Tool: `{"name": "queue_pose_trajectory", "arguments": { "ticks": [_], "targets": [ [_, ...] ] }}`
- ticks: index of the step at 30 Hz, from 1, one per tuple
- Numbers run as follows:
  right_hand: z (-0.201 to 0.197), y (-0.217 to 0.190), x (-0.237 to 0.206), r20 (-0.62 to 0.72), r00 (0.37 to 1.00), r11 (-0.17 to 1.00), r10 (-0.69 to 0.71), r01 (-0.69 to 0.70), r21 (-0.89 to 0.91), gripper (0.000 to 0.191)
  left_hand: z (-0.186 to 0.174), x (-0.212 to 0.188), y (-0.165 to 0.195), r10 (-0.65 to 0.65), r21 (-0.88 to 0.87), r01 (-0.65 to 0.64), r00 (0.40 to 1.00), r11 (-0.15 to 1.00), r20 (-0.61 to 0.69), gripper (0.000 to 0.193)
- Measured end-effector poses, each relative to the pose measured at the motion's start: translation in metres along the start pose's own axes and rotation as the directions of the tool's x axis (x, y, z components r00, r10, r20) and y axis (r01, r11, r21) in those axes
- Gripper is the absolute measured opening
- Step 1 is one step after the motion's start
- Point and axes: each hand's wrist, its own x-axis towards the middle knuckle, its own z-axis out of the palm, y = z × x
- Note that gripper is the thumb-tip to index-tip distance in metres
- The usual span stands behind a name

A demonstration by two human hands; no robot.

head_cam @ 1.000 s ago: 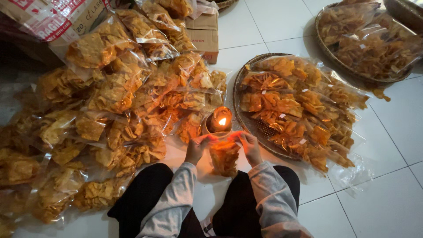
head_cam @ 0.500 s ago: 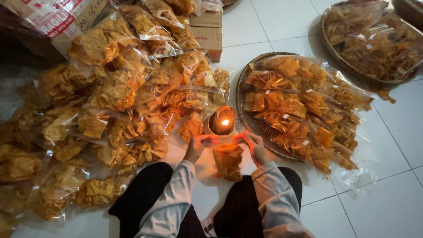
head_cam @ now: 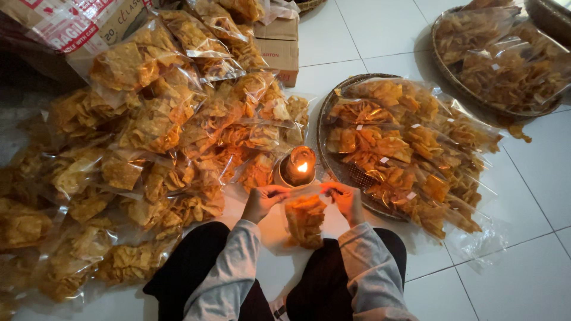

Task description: The person sits on the floor and seals clear plastic bags filled with dried food using a small candle flame. They repeatedly pick up bags, heat the open edges over the flame to seal them, and place the sealed packages onto a tray.

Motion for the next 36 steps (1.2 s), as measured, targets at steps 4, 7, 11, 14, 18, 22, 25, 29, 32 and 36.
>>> {"name": "queue_pose_trajectory", "arguments": {
  "ticks": [4, 7, 11, 14, 18, 22, 25, 29, 32, 36],
  "targets": [
    [-0.009, 0.0, -0.002, 0.04, 0.99, 0.989, -0.136, 0.133, 0.07, 0.029, -0.006, 0.0, 0.001, 0.019, 0.005, -0.019, 0.999, 1.0, 0.04, 0.017],
    [-0.012, -0.003, -0.004, 0.065, 0.974, 0.976, -0.216, 0.214, 0.027, 0.031, -0.006, 0.002, 0.003, 0.04, -0.042, -0.04, 0.999, 0.998, -0.01, 0.018],
    [-0.006, -0.007, -0.007, 0.012, 0.951, 0.951, -0.309, 0.309, -0.011, 0.024, -0.006, 0.003, 0.011, 0.093, -0.14, -0.083, 0.994, 0.987, 0.065, 0.018],
    [0.001, -0.009, -0.011, -0.079, 0.931, 0.933, -0.355, 0.349, -0.086, 0.019, 0.004, 0.001, 0.015, -0.137, -0.325, 0.162, 0.986, 0.932, 0.1, 0.032],
    [0.001, -0.013, -0.012, -0.075, 0.911, 0.903, -0.406, 0.388, -0.184, 0.022, 0.039, 0.01, 0.008, -0.17, -0.364, 0.15, 0.985, 0.919, -0.023, 0.027],
    [-0.001, -0.012, -0.012, -0.057, 0.901, 0.885, -0.43, 0.408, -0.225, 0.025, 0.048, 0.012, 0.001, -0.115, -0.335, 0.097, 0.993, 0.937, -0.035, 0.024],
    [-0.001, -0.008, -0.011, -0.05, 0.909, 0.896, -0.414, 0.397, -0.199, 0.023, 0.049, 0.011, 0.001, -0.091, -0.175, 0.067, 0.987, 0.982, -0.134, 0.019],
    [-0.01, -0.004, -0.008, -0.025, 0.965, 0.957, -0.261, 0.256, -0.134, 0.023, 0.053, 0.011, 0.005, -0.091, -0.271, 0.05, 0.986, 0.961, -0.139, 0.017],
    [-0.016, -0.004, -0.004, 0.013, 0.994, 0.994, -0.107, 0.107, -0.032, 0.028, 0.056, 0.011, 0.006, -0.106, -0.304, 0.068, 0.989, 0.95, -0.107, 0.018],
    [-0.008, -0.007, 0.002, 0.135, 0.966, 0.947, -0.219, 0.244, -0.209, 0.022, 0.061, 0.006, 0.003, -0.218, -0.364, 0.199, 0.976, 0.91, -0.013, 0.019]
  ]
}}
